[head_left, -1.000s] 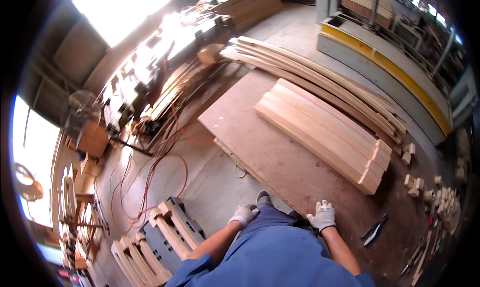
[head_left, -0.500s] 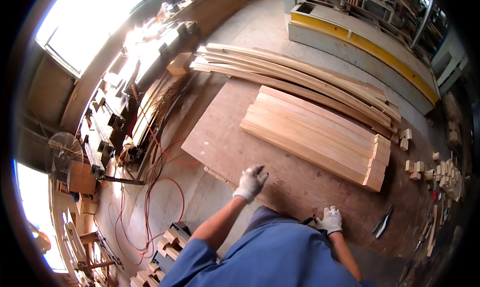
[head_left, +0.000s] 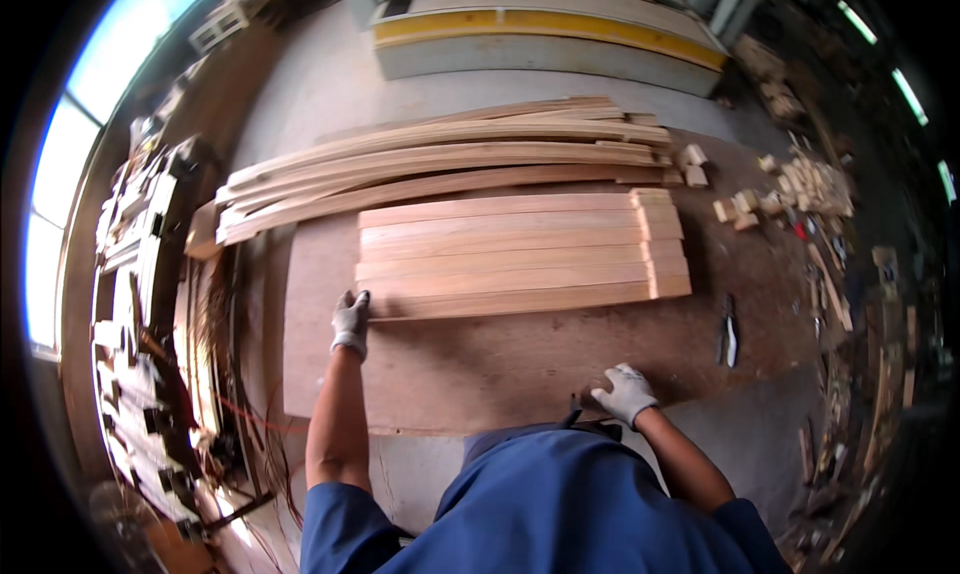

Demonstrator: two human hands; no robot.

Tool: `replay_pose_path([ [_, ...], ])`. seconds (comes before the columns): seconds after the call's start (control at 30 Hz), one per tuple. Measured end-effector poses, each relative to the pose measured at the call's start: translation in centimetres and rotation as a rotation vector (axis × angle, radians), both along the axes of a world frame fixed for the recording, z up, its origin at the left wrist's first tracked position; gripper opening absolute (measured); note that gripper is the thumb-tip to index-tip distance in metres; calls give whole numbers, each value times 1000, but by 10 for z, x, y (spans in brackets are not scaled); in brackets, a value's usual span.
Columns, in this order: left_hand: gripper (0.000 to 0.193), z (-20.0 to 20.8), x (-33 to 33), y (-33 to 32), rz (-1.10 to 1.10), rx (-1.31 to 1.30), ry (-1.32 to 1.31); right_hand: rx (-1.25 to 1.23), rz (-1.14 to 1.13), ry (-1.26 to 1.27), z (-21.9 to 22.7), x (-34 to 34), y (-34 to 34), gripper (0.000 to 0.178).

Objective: The person uses pliers to trim small protrusions from the ends of wooden planks on a workbench. They repeatedly pick up planks, trim them, and place them into a stack. The person also walks to a pallet to place trimmed pieces and returns to the workbench to continue trimming.

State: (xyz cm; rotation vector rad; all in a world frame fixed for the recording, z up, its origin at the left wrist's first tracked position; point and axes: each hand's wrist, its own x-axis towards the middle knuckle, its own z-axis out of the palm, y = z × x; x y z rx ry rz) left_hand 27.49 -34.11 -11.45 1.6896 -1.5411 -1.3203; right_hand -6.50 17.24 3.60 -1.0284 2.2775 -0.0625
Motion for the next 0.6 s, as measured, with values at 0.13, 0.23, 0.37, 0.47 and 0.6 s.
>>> replay_pose_path([
  [0.13,27,22,-36,7,-139,56,102,-227,-341,-18,-14,-10,21,59],
  [0.23,21,38,-42,18,-91,-3,80,-246,-608,174,4,-59,7,67],
  [0.37,19,58,-54,26,-86,-12,108,-430,-694,378,12,-142,1,68],
  [0.47,22,55,-50,14,-139,-1,146,-323,-708,345,9,-188,-10,71],
  [0.6,21,51,-49,12,-84,7,157,-258,-739,218,13,-214,-38,72],
])
